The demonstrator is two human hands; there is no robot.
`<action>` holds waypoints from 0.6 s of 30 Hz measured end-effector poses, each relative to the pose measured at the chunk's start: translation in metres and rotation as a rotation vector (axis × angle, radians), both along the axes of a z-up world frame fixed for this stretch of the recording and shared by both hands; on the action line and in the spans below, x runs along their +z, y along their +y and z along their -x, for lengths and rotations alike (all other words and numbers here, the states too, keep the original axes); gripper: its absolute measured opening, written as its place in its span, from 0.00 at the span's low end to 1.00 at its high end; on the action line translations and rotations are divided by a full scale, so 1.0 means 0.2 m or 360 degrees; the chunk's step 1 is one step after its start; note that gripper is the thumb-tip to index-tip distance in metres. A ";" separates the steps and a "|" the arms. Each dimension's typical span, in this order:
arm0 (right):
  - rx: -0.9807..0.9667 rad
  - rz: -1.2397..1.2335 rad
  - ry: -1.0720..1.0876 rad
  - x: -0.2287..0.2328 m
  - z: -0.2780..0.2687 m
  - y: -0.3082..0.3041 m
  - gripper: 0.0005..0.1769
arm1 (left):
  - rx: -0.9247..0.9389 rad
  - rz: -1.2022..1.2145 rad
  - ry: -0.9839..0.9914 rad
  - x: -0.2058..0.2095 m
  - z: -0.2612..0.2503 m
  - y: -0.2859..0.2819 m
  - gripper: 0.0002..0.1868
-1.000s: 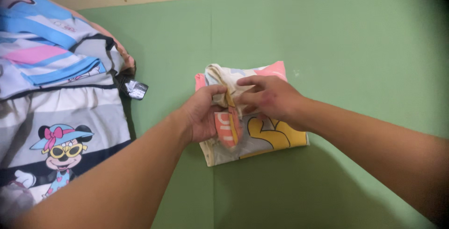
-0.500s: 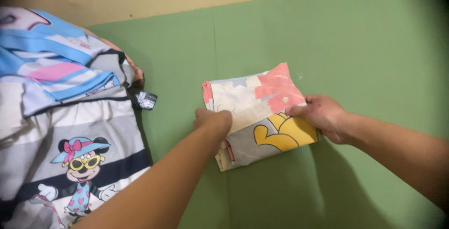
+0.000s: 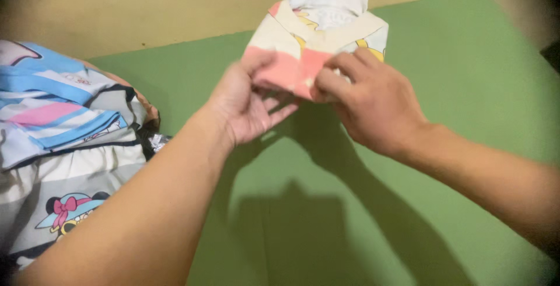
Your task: The person folds several pieces of children's clothing on a green table. They fold a Winnie the Pooh shirt, a dinosaur-patterned pair of pants, a blue unicorn jersey, and light blue shorts, placing each folded item into a neat stack.
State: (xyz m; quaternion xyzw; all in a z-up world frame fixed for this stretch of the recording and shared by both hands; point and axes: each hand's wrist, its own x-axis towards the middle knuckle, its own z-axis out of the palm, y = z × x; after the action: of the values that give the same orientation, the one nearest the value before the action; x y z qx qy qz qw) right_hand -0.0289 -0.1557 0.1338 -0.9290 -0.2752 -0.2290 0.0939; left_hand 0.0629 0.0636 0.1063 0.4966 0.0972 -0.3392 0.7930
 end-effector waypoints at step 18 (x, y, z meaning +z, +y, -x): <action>-0.1489 -0.0521 0.1973 -0.64 0.34 -0.32 0.29 | -0.0897 -0.1785 0.0617 -0.60 0.62 0.01 0.21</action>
State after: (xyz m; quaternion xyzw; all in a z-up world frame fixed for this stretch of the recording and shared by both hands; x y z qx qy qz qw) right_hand -0.0964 -0.2190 0.0059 -0.8807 0.2834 0.2769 0.2594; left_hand -0.0603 0.0649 -0.0138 0.7709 0.2666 -0.5153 0.2628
